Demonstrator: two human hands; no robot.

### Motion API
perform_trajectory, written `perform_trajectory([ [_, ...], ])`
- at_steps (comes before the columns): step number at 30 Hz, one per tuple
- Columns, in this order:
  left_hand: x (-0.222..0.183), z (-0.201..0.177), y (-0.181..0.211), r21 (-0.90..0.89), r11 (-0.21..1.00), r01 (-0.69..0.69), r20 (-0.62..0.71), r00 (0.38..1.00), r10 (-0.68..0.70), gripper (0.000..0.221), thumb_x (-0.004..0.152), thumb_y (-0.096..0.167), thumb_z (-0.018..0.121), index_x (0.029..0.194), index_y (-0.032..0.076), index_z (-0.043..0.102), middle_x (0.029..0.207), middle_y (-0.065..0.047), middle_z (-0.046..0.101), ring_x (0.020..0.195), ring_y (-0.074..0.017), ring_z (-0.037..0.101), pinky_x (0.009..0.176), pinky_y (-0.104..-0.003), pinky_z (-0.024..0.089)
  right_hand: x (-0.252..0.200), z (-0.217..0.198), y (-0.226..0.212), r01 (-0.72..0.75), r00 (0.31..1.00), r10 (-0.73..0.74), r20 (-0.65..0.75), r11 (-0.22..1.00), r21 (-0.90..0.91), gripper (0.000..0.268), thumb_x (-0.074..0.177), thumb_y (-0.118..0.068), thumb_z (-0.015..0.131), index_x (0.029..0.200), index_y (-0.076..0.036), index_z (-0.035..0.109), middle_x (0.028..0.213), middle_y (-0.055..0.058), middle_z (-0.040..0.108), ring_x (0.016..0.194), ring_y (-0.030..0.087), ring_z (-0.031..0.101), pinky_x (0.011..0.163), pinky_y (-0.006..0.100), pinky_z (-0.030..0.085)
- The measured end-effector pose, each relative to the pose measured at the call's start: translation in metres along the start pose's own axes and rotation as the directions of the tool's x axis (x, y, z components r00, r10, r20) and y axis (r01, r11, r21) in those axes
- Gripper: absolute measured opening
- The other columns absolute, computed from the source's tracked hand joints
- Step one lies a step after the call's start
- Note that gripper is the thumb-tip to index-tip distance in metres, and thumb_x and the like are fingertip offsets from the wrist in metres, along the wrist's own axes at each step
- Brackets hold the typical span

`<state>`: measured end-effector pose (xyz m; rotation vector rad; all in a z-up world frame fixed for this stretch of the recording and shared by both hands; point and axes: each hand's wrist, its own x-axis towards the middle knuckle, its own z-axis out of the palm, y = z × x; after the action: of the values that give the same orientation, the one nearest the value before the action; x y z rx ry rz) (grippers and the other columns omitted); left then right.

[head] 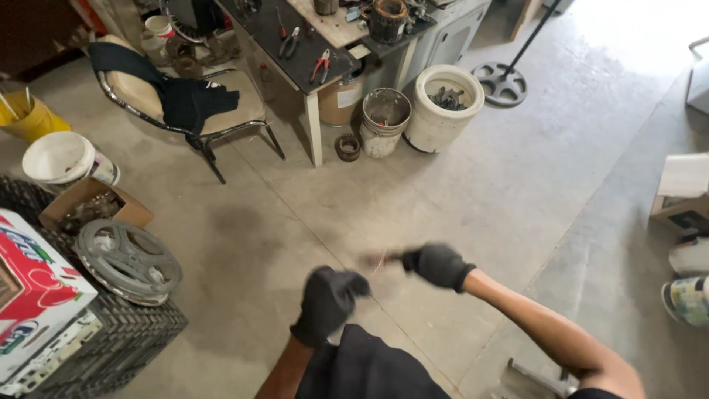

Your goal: Disassembling an electrical motor component to extract copper wire using pliers and a screwdriver

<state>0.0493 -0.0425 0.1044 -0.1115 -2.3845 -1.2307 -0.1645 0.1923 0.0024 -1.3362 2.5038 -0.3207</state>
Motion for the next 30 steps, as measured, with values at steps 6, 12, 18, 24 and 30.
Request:
perform_trajectory([
  [6,-0.012,0.023,-0.06,0.022,0.998,0.063,0.047,0.997,-0.064,0.03,0.064,-0.003,0.054,0.064,0.021,0.072,0.062,0.003,0.076,0.057,-0.0163,0.073,0.066,-0.035,0.055,-0.036,-0.134,-0.124,-0.062,0.65,-0.404,0.644,0.817,0.574,0.018,0.079,-0.015,0.053,0.079,-0.014,0.07,0.067,-0.003,0.061,0.059,0.007,0.052,0.062,0.026,0.044],
  [12,-0.033,0.022,-0.025,-0.498,0.789,0.36,0.312,0.923,-0.224,0.038,0.099,0.018,0.048,0.074,0.01,0.076,0.075,-0.005,0.079,0.071,-0.0176,0.075,0.066,-0.033,0.06,-0.004,-0.106,-0.096,0.022,0.996,0.029,-0.079,0.811,0.584,0.05,0.101,-0.05,0.041,0.083,-0.018,0.075,0.065,-0.003,0.067,0.055,0.009,0.061,0.054,0.03,0.05],
  [18,-0.001,-0.024,-0.023,0.033,0.999,-0.008,-0.21,0.978,0.015,0.036,0.074,-0.005,0.043,0.062,0.019,0.068,0.061,0.006,0.072,0.055,-0.0138,0.066,0.065,-0.034,0.044,0.01,-0.018,-0.05,0.427,0.853,-0.414,0.318,0.904,0.031,0.019,0.093,-0.023,0.063,0.09,-0.033,0.078,0.084,-0.013,0.078,0.07,0.016,0.074,0.064,0.033,0.055],
  [24,-0.04,0.038,-0.102,-0.244,0.92,0.305,0.181,0.947,-0.266,0.038,0.063,0.0,0.043,0.073,0.017,0.076,0.071,0.001,0.08,0.068,-0.013,0.076,0.069,-0.03,0.059,0.007,-0.114,-0.11,0.3,0.692,-0.705,0.158,0.479,0.825,0.023,0.088,-0.009,0.054,0.081,0.004,0.071,0.092,0.018,0.075,0.106,0.033,0.074,0.092,0.049,0.059],
  [30,-0.032,0.004,-0.041,-0.218,0.965,0.146,0.138,0.983,-0.118,0.03,0.084,0.003,0.052,0.078,0.02,0.075,0.073,0.005,0.075,0.068,-0.0139,0.068,0.069,-0.031,0.053,0.046,-0.067,-0.085,-0.16,0.979,0.192,-0.075,0.936,0.314,0.033,0.103,-0.035,0.05,0.078,-0.027,0.07,0.06,-0.003,0.063,0.049,0.016,0.054,0.059,0.038,0.045],
])
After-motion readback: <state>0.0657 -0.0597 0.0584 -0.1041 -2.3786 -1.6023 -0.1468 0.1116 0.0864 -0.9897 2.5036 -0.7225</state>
